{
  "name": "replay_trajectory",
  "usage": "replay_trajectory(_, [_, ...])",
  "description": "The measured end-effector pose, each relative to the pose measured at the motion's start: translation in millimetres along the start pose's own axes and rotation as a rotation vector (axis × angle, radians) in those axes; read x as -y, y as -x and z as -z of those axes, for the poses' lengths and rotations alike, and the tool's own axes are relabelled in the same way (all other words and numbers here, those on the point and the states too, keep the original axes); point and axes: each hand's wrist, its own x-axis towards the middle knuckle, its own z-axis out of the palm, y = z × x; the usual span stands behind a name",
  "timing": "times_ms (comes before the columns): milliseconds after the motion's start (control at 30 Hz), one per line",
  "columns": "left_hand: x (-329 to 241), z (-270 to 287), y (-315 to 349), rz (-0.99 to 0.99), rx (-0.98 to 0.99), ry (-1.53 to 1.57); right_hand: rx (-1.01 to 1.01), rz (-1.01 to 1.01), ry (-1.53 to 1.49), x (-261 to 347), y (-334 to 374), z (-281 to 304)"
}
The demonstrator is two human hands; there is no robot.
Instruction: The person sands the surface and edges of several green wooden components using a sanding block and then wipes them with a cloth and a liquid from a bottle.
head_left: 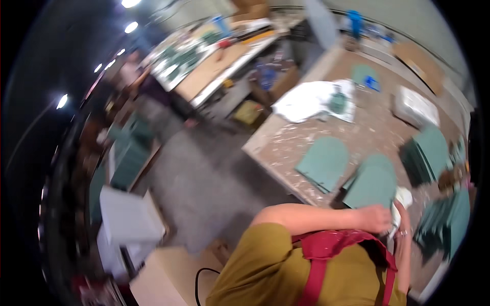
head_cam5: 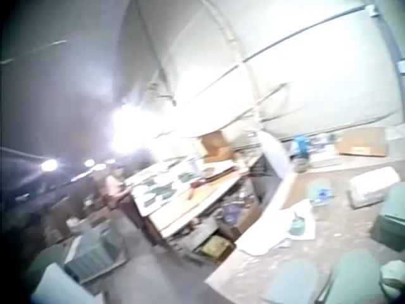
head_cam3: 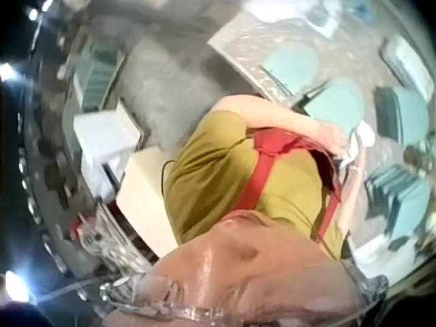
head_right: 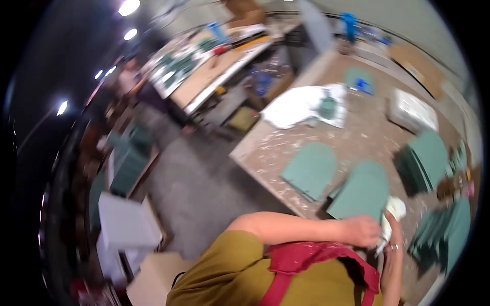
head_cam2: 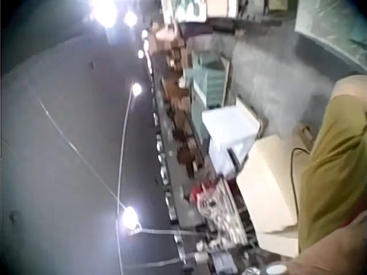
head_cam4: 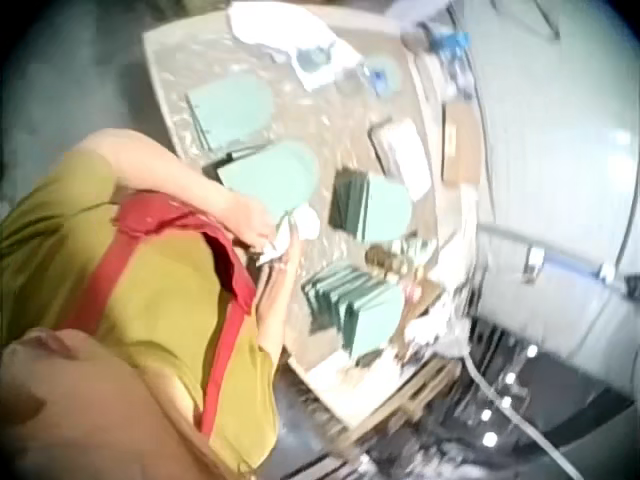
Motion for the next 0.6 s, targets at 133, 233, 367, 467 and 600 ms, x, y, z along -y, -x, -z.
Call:
replay_trajectory(133, [3.4,-13.4,3.7,0.0,-0.118,-0.201,0.165,0.036,0.219,26.8,-35.8,2.9])
replay_trajectory(233, [8.9,-29.8,-2.2,-0.037,-0.115,-0.351,0.379,-0.161,0.127,46.2,-52.7,-13.2])
replay_trajectory(367, [39.9,-31.8,-16.7,-0.068,0.088,-0.235,0.46,-0.16,0.222,53.2,-38.6,-88.2])
replay_trajectory(467, [45.2,-24.6,-15.5,0.065,0.095,-0.328,0.569,-0.184,0.258,42.2,-23.1,-130.8])
replay_trajectory(600, [41.8,-3.4,-2.6,0.185,0.099,-0.443,0.705,-0.224,0.275,25.5,-2.9,-166.8])
